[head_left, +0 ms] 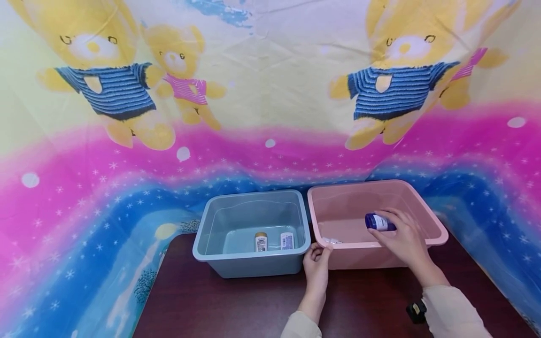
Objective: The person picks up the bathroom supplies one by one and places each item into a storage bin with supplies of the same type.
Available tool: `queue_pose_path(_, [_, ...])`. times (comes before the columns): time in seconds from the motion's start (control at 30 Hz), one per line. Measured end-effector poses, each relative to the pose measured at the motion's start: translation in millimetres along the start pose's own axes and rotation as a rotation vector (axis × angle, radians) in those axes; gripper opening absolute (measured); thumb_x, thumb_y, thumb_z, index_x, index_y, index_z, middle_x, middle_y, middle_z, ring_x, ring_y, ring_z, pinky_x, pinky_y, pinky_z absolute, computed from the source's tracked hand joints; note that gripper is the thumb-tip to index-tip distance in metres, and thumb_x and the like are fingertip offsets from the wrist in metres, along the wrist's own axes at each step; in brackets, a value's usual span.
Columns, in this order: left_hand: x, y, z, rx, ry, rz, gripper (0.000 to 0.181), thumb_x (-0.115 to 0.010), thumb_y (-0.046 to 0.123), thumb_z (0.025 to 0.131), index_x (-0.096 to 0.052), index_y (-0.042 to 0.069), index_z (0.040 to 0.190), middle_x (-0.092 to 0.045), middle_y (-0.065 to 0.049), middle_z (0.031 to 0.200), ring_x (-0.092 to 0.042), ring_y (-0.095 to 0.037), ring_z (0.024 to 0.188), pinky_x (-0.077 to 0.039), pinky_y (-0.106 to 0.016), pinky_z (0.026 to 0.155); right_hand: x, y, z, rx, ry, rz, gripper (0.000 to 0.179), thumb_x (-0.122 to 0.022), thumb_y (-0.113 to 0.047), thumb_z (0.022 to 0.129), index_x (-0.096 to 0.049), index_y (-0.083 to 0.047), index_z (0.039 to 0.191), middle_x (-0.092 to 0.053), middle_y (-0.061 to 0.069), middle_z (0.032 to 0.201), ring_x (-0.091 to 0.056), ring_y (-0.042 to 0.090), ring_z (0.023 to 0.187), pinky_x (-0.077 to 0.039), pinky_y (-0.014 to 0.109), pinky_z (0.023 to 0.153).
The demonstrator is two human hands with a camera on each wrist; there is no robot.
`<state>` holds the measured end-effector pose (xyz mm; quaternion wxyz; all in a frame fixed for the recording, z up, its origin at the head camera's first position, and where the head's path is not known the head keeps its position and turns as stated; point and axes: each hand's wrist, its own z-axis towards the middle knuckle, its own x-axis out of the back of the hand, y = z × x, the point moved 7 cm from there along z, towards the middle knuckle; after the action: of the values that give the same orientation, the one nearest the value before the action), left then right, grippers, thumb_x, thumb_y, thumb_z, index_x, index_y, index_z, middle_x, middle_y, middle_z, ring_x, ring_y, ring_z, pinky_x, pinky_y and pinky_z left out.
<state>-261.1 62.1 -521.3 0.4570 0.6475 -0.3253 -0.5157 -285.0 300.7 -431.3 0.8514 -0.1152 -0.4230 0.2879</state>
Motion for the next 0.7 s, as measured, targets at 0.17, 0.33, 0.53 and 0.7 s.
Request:
queue_pose_path(0.17, [0.6,-0.1,0.5,-0.003,0.000,-0.001,0.021,-0.072,0.008,0.081,-0.061,0.001,0.097,-0.059,-0.001,0.082,-0.051,-0.011,0.075,-0.044,-0.019,0.067,-2,1,2.7,-0.009,-0.021,-0.008,0.056,-0.088,-0.022,0.071,-0.068,-0.009,0.121,-0.058,0.017,0.125,-0.049,0.042,0.114,-0.038,0.064,0.088])
queue_pose_path(0.33, [0.7,-0.7,0.9,-0.003,-0.003,0.000,0.020,-0.072,0.008,0.081,-0.061,0.001,0.097,-0.059,-0.001,0.082,-0.051,-0.011,0.075,-0.044,-0.019,0.067,-5,2,5.3,-0.040,-0.062,0.005,0.055,-0.087,-0.024,0.074,-0.067,-0.009,0.122,-0.056,0.019,0.127,-0.047,0.043,0.116,-0.037,0.066,0.088])
queue_pose_path(0.53, [-0.3,0.4,0.1,-0.006,-0.001,-0.004,0.021,-0.072,0.007,0.081,-0.061,0.001,0.097,-0.059,-0.001,0.082,-0.052,-0.011,0.075,-0.044,-0.019,0.068,-5,3,9.6,-0.006,-0.058,0.005,0.054,-0.088,-0.021,0.071,-0.068,-0.007,0.119,-0.057,0.018,0.124,-0.048,0.043,0.115,-0.036,0.065,0.090])
queue_pose_path(0.7, [-0.5,0.8,-0.3,-0.001,0.004,0.001,0.021,-0.072,0.008,0.081,-0.061,0.001,0.098,-0.059,-0.001,0.082,-0.052,-0.012,0.076,-0.044,-0.019,0.068,-6,5,10.8,-0.008,-0.089,-0.005,0.054,-0.088,-0.022,0.073,-0.067,-0.006,0.120,-0.056,0.018,0.125,-0.047,0.043,0.115,-0.036,0.065,0.090])
